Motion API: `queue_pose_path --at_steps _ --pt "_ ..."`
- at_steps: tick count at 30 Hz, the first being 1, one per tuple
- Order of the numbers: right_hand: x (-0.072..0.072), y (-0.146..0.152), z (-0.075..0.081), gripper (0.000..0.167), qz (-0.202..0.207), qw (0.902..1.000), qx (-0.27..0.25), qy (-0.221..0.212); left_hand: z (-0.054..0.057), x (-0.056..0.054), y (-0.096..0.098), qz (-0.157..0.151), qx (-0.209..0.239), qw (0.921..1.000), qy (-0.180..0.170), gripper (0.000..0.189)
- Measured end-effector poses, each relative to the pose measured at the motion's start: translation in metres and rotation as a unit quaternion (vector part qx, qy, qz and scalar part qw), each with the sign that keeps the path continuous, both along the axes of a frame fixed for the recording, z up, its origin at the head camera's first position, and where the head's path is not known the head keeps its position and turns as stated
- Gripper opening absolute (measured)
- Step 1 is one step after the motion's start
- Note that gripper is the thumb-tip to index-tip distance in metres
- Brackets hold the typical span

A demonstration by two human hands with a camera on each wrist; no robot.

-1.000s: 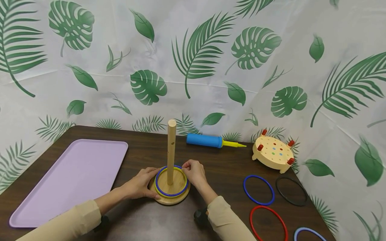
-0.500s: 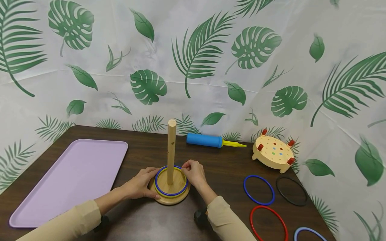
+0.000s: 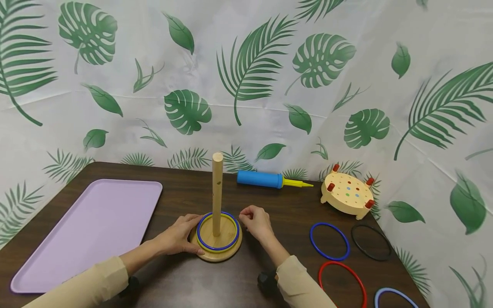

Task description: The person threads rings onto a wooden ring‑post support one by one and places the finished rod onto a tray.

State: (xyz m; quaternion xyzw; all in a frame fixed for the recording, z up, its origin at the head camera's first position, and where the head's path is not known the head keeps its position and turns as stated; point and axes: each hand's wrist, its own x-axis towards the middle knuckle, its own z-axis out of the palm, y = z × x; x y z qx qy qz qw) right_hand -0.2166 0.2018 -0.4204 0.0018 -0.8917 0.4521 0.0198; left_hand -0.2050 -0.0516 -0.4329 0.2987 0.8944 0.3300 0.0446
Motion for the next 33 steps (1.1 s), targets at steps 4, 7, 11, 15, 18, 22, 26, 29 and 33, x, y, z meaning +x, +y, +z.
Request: queue_pose_path --at_steps 4,7,11,15,18,22,26,29,33 --pt "0.004 0.018 0.003 0.006 -0.014 0.9999 -0.005 -0.004 0.000 0.000 0.000 0.002 0.001 1.0000 -0.003 0.096" --pt "0.009 0.035 0.006 0.009 -0.029 0.9995 -0.009 -0.010 0.000 0.000 -0.001 0.002 0.000 1.0000 -0.005 0.096" --pt "0.018 0.062 0.009 0.014 -0.045 0.9988 -0.009 -0.017 0.000 0.000 -0.001 0.001 -0.001 1.0000 -0.004 0.096" --pt "0.030 0.091 0.013 0.020 -0.063 0.9976 -0.001 -0.028 0.001 0.000 -0.001 0.001 -0.001 1.0000 -0.003 0.095" --pt "0.042 0.112 0.014 0.026 -0.075 0.9964 0.005 -0.039 0.001 0.000 0.000 0.000 -0.001 1.0000 -0.001 0.095" --pt "0.057 0.140 0.014 0.030 -0.088 0.9946 0.015 -0.052 0.001 0.000 -0.001 -0.001 -0.002 1.0000 0.004 0.095" --pt "0.069 0.165 0.013 0.030 -0.106 0.9926 0.032 -0.050 0.001 -0.001 -0.001 -0.001 -0.001 1.0000 0.007 0.095" --pt "0.080 0.185 0.013 0.031 -0.114 0.9903 0.067 -0.042 0.000 -0.001 -0.001 -0.002 -0.001 1.0000 0.008 0.095" --pt "0.095 0.210 0.013 0.032 -0.122 0.9842 0.121 -0.044 0.000 -0.001 -0.001 -0.001 -0.003 1.0000 0.007 0.095"
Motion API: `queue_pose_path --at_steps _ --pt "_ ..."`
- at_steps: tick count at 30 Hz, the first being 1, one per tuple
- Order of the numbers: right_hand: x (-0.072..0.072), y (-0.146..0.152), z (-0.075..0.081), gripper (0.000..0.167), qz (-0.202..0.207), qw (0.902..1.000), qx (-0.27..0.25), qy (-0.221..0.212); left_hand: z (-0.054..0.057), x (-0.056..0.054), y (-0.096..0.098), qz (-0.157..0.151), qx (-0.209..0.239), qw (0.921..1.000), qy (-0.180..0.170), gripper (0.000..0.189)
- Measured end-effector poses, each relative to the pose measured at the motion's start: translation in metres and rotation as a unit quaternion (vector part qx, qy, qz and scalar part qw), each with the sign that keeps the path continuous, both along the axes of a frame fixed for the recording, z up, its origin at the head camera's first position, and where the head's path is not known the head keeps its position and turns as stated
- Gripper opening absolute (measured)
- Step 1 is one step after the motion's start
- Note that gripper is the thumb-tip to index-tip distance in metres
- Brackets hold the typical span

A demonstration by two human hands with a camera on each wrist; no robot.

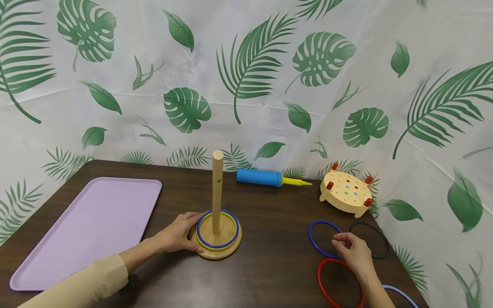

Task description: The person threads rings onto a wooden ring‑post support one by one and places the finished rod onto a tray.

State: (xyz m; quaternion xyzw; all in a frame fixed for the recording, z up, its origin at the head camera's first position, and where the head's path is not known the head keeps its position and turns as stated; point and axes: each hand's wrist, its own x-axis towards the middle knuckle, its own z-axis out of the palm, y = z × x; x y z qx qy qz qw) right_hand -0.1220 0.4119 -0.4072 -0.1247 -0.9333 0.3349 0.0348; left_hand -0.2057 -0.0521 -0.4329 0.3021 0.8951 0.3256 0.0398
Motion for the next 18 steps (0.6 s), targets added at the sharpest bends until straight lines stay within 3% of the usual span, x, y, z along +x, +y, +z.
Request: queue_pose_path --at_steps 8,14,18 --pt "0.016 0.027 0.000 0.035 0.015 0.9970 0.064 -0.040 0.001 0.000 0.000 0.002 0.002 1.0000 -0.008 0.096" --pt "0.019 0.034 -0.003 0.027 0.040 0.9922 0.111 -0.042 0.000 0.001 0.000 -0.001 0.003 0.9999 -0.010 0.096" --pt "0.020 0.037 -0.005 0.023 0.045 0.9910 0.112 -0.058 0.001 0.001 0.000 -0.001 0.005 1.0000 -0.009 0.096"
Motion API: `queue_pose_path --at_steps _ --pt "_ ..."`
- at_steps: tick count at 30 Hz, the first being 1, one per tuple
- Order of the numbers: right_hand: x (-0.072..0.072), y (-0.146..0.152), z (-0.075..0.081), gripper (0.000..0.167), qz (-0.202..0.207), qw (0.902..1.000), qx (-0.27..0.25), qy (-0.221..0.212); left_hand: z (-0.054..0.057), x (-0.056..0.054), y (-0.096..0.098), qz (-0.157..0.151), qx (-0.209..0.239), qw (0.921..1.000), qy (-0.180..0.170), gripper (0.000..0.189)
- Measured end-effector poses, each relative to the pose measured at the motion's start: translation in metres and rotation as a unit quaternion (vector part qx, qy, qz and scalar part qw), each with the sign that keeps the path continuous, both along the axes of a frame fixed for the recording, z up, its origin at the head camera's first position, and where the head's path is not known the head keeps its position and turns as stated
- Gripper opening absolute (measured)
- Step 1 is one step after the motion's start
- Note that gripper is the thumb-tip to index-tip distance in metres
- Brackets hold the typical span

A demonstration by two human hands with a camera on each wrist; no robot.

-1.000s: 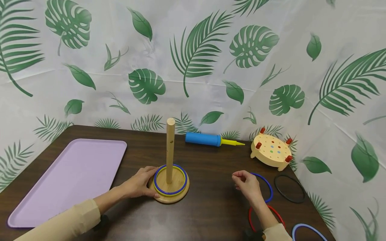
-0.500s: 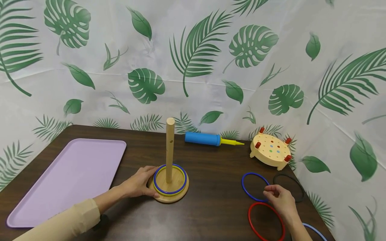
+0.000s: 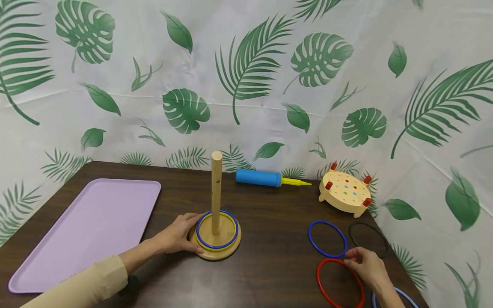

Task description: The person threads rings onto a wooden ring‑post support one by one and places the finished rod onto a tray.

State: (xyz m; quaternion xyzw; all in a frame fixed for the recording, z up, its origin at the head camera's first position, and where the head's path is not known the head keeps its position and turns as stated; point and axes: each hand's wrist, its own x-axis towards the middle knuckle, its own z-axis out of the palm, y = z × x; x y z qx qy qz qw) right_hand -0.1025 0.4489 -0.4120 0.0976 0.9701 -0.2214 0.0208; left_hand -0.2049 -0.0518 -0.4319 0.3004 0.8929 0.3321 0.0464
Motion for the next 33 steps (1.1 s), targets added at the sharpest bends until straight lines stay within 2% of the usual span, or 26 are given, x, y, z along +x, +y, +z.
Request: queue_pose_path --at_steps 7,12,20,28,33 --pt "0.001 0.003 -0.002 0.014 0.022 0.9994 0.001 -0.025 0.000 0.000 0.000 0.001 0.001 1.0000 0.000 0.096" --pt "0.002 0.001 -0.003 0.009 0.040 0.9989 0.005 -0.024 0.000 0.000 0.000 0.002 0.001 1.0000 0.000 0.096" --pt "0.002 -0.007 -0.005 0.005 0.050 0.9977 -0.023 -0.038 0.000 0.001 0.001 0.005 0.002 1.0000 -0.004 0.096" --pt "0.000 -0.023 -0.001 0.005 0.085 0.9963 -0.012 -0.003 0.000 0.001 0.001 0.006 -0.003 1.0000 -0.007 0.095" --pt "-0.008 -0.037 0.007 0.004 0.097 0.9951 -0.007 0.014 0.000 0.001 0.000 0.006 -0.002 0.9999 -0.009 0.095"
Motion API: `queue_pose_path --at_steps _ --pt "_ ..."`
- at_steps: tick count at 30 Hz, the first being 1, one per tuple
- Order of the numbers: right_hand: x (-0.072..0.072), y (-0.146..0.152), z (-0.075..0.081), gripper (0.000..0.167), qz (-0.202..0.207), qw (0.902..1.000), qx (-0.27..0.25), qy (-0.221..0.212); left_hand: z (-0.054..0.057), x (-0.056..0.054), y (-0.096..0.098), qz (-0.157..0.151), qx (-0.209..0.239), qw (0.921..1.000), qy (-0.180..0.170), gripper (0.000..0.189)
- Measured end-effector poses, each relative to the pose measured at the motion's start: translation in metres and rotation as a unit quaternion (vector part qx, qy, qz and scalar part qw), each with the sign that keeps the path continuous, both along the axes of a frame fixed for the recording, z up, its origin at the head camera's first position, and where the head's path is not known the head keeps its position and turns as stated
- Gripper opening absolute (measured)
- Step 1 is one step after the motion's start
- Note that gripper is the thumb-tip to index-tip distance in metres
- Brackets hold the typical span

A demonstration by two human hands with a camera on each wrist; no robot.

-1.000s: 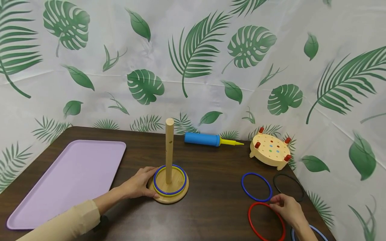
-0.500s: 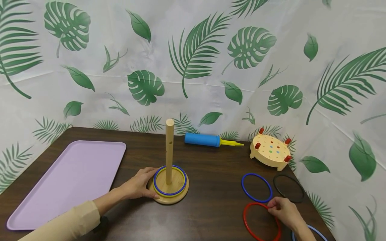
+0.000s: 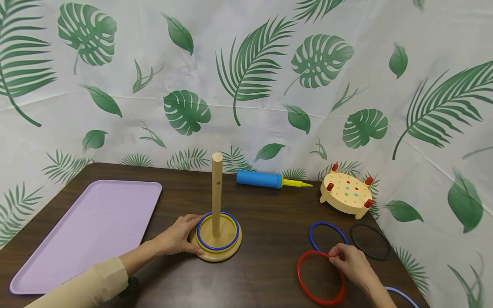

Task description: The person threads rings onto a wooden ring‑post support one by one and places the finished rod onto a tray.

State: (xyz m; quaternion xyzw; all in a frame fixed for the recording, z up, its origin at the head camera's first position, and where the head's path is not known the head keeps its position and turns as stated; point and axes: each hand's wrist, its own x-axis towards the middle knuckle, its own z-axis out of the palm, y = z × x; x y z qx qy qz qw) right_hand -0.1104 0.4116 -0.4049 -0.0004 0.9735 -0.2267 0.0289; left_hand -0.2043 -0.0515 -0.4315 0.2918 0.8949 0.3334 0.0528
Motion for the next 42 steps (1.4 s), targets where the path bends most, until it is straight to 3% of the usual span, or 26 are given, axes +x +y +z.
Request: queue_pose_path --at_steps 7,12,16,25,29,35,42 --pt "-0.014 -0.024 0.019 0.003 -0.004 0.9991 -0.019 0.039 -0.001 0.000 0.000 0.000 0.001 1.0000 0.001 0.096" --pt "-0.027 -0.045 0.040 0.005 0.001 0.9930 -0.069 0.096 0.000 0.000 0.000 -0.001 0.002 1.0000 0.001 0.096" --pt "-0.035 -0.062 0.056 0.009 0.007 0.9845 -0.112 0.135 0.000 0.000 0.000 -0.003 0.000 1.0000 0.004 0.096" --pt "-0.054 -0.104 0.101 0.026 0.015 0.9602 -0.218 0.174 0.000 0.000 0.000 -0.003 0.000 1.0000 0.008 0.096" --pt "-0.063 -0.123 0.118 0.029 0.022 0.9524 -0.246 0.178 -0.001 0.000 0.000 -0.003 0.002 1.0000 0.007 0.096" --pt "-0.073 -0.153 0.140 0.029 0.041 0.9331 -0.311 0.176 -0.001 -0.001 0.001 -0.001 0.003 1.0000 0.005 0.097" --pt "-0.086 -0.185 0.155 0.024 0.079 0.9198 -0.340 0.180 -0.001 0.000 0.000 0.001 0.000 1.0000 0.005 0.096"
